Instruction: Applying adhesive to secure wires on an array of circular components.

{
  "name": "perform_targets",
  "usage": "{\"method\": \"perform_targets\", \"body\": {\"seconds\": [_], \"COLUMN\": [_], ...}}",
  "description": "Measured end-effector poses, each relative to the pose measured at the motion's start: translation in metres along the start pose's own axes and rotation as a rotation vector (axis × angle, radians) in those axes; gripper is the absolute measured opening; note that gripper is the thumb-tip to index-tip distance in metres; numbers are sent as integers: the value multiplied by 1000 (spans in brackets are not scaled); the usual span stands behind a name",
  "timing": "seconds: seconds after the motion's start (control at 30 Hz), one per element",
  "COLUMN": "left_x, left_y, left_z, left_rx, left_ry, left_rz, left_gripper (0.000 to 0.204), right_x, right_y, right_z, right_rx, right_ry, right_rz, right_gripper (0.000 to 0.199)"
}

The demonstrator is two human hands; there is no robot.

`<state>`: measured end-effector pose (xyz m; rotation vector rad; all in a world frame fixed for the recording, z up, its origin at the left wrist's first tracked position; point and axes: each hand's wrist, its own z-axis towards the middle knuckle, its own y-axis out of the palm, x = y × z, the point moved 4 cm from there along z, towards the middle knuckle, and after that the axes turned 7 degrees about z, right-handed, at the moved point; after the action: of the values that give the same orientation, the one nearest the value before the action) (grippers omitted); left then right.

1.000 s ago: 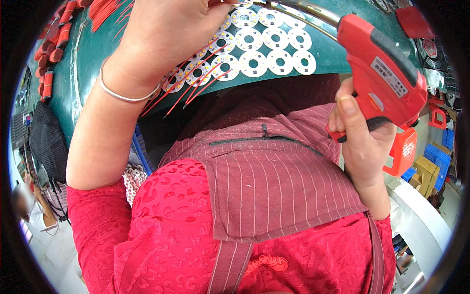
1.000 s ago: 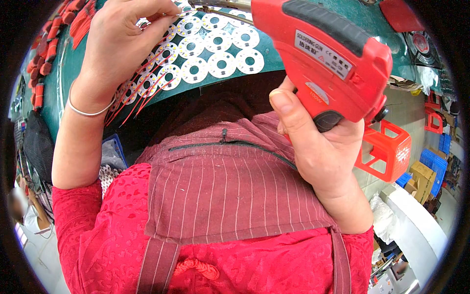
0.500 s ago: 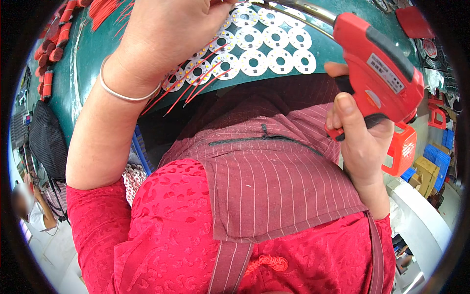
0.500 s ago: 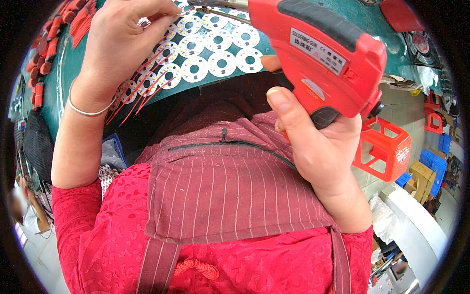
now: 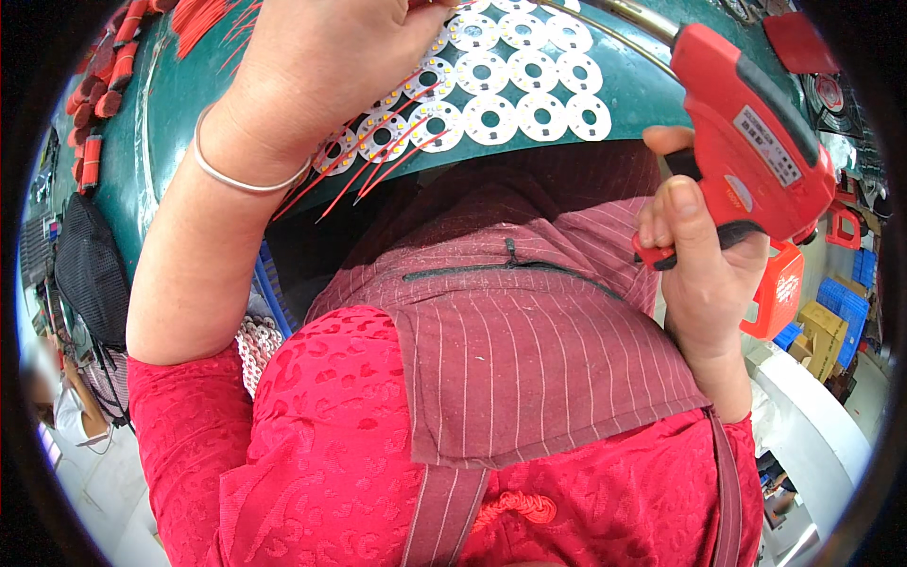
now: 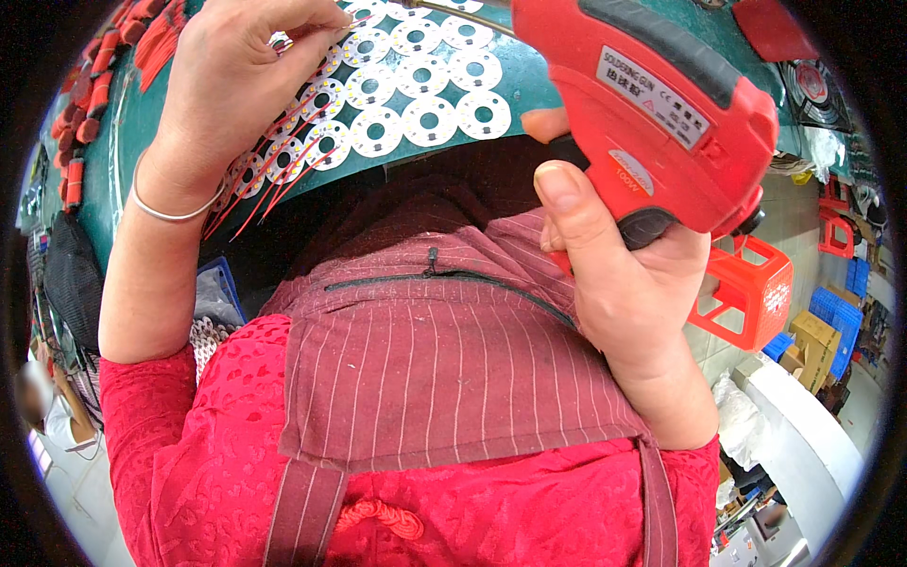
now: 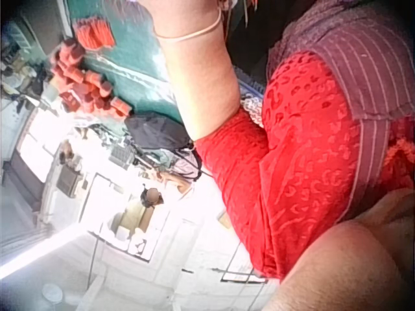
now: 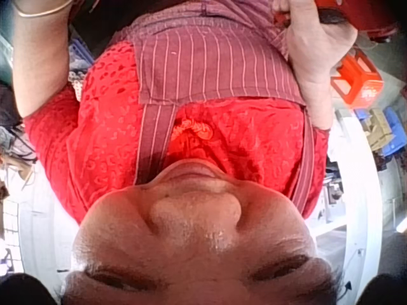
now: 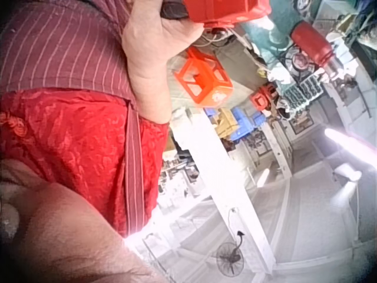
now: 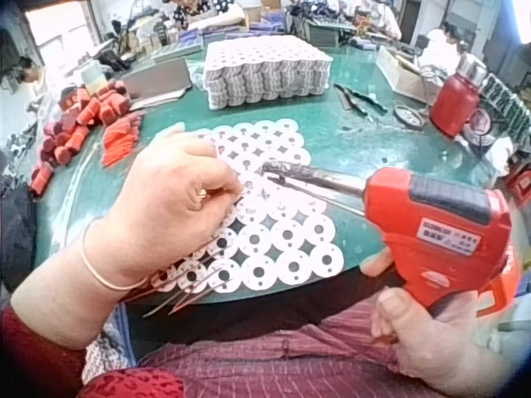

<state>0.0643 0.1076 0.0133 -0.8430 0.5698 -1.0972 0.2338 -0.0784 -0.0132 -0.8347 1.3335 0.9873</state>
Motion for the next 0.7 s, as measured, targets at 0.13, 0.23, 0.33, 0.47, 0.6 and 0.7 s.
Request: {"method": "perform_targets", "body": {"seconds": [0.13, 0.23, 0.33, 0.47, 0.6, 0.7], "left_x": [-5, -6, -5, -7, -12, -30], "left_y": [0, -4, -5, 4, -11, -26], "left_z": [-1, 0, -2, -13, -10, -9], "left_rx": [20, 1, -59, -85, -8, 18], "left_ry": [11, 22, 5, -26, -40, -107], "left_rz": [-17, 99, 67, 154, 104, 59], "left_gripper": [4, 5, 2, 2, 3, 4], "right_x": [0, -2, -3, 3, 3, 6], "right_y": [2, 5, 4, -7, -20, -25], "right_z": [3, 6, 8, 24, 53, 75], "right_rx": [-5, 8, 53, 101, 88, 2], "right_ry": [18, -6, -15, -6, 18, 55], "right_rz": [-26, 9, 75, 249, 420, 540], "right_gripper": [29, 30, 32, 35, 38, 44]}}
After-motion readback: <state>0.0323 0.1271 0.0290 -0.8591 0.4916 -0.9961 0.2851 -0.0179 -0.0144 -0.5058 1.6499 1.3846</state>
